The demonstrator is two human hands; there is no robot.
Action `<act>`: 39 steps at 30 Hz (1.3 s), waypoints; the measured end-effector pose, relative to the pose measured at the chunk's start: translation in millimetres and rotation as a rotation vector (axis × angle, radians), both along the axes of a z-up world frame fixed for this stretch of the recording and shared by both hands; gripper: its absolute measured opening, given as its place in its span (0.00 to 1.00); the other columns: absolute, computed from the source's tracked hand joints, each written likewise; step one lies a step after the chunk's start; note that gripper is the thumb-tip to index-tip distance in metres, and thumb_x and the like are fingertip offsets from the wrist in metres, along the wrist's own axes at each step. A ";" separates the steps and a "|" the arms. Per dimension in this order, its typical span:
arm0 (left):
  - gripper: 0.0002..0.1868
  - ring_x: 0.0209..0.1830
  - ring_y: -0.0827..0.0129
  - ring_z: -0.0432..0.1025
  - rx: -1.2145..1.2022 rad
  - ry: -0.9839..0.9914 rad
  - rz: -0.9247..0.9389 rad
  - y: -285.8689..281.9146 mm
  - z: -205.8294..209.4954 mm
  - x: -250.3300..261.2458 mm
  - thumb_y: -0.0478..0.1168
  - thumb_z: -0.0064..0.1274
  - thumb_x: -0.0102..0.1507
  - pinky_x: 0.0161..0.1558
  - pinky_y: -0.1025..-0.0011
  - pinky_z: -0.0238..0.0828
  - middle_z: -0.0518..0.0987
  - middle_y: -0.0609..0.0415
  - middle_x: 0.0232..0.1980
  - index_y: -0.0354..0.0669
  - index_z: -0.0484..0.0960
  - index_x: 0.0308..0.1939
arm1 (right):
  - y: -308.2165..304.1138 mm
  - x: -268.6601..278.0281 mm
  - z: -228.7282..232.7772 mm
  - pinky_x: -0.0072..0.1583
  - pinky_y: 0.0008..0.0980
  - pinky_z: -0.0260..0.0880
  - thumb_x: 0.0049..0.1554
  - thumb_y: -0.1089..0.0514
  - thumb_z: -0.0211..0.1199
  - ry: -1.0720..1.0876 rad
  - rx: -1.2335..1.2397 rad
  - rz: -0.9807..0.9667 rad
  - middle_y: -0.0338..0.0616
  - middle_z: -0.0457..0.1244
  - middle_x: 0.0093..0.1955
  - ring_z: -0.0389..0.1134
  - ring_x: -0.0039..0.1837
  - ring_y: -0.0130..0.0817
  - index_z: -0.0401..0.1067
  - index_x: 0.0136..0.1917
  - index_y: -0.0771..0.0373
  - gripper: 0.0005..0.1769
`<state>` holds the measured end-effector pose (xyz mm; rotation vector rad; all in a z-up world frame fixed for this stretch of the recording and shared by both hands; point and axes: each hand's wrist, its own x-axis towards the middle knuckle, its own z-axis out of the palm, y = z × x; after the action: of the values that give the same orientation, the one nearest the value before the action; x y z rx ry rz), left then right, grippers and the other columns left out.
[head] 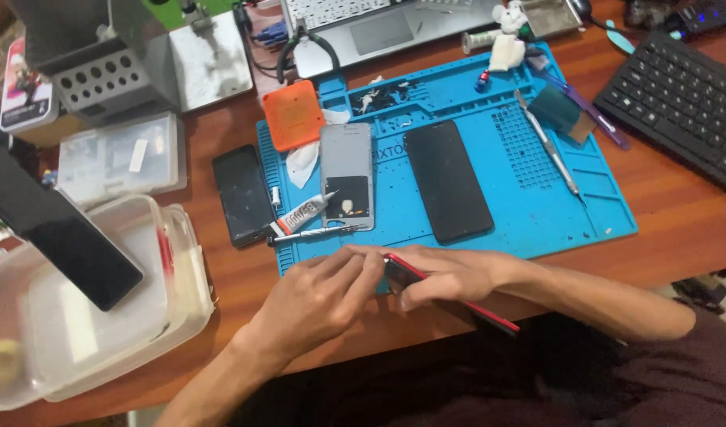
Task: The person uses a red prying tool to separate the screen assembly from the back housing of a smartphone. They carefully work around the edges to release the adhesive, then lift the screen to reveal the internal components, including the battery and motherboard.
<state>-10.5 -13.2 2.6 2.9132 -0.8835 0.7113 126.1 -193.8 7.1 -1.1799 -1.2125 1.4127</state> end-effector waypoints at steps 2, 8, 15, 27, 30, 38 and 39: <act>0.07 0.31 0.67 0.73 -0.022 -0.040 -0.004 -2.6 2.9 6.4 0.26 0.47 0.65 0.25 0.73 0.70 0.70 0.57 0.29 0.36 0.77 0.45 | -1.9 1.6 -10.4 0.45 0.37 0.62 0.54 0.53 0.55 -0.065 0.030 -0.046 0.45 0.60 0.35 0.59 0.38 0.37 0.49 0.62 0.59 0.26; 0.10 0.26 0.65 0.73 -0.118 -0.015 -0.001 -2.1 1.5 11.3 0.26 0.40 0.65 0.23 0.75 0.70 0.65 0.60 0.23 0.42 0.77 0.40 | 0.1 4.1 -21.9 0.38 0.33 0.60 0.52 0.52 0.56 -0.105 0.045 -0.067 0.36 0.55 0.25 0.57 0.31 0.32 0.63 0.42 0.55 0.07; 0.09 0.28 0.59 0.75 -0.283 0.064 -0.028 2.5 -7.2 9.2 0.29 0.40 0.69 0.23 0.69 0.72 0.70 0.57 0.23 0.43 0.75 0.38 | 4.1 3.9 -4.4 0.37 0.31 0.61 0.52 0.51 0.57 -0.147 0.033 -0.038 0.36 0.55 0.24 0.58 0.30 0.30 0.63 0.44 0.55 0.09; 0.05 0.36 0.54 0.79 -0.359 0.198 -0.035 19.9 -20.1 11.5 0.31 0.45 0.66 0.30 0.59 0.75 0.82 0.49 0.33 0.46 0.72 0.40 | 0.0 -6.2 -28.9 0.38 0.32 0.61 0.53 0.50 0.59 0.285 -0.186 -0.221 0.44 0.53 0.35 0.54 0.40 0.33 0.56 0.73 0.70 0.39; 0.08 0.37 0.55 0.81 -0.348 0.255 -0.006 20.9 -25.3 15.8 0.32 0.41 0.69 0.29 0.64 0.76 0.82 0.51 0.33 0.49 0.74 0.44 | 3.7 -4.6 -23.7 0.35 0.29 0.59 0.51 0.45 0.62 0.340 -0.094 -0.250 0.58 0.61 0.46 0.55 0.38 0.29 0.55 0.75 0.71 0.47; 0.07 0.30 0.57 0.81 -0.470 0.470 0.197 39.9 -25.2 29.5 0.39 0.41 0.71 0.27 0.64 0.76 0.82 0.55 0.29 0.51 0.76 0.48 | 2.4 11.0 -52.1 0.33 0.26 0.58 0.60 0.39 0.54 0.469 0.088 -0.438 0.61 0.58 0.51 0.56 0.36 0.30 0.51 0.75 0.74 0.43; 0.08 0.31 0.58 0.81 -0.572 0.530 0.246 41.5 -21.1 31.4 0.39 0.40 0.71 0.27 0.63 0.76 0.83 0.57 0.31 0.52 0.75 0.50 | 2.6 12.8 -54.9 0.33 0.25 0.57 0.63 0.39 0.48 0.463 0.122 -0.478 0.60 0.58 0.51 0.55 0.36 0.29 0.53 0.75 0.75 0.41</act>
<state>20.9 28.2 -18.4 2.4951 -0.2177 0.1273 138.9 -191.3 -47.8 -0.9106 -0.6295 1.1421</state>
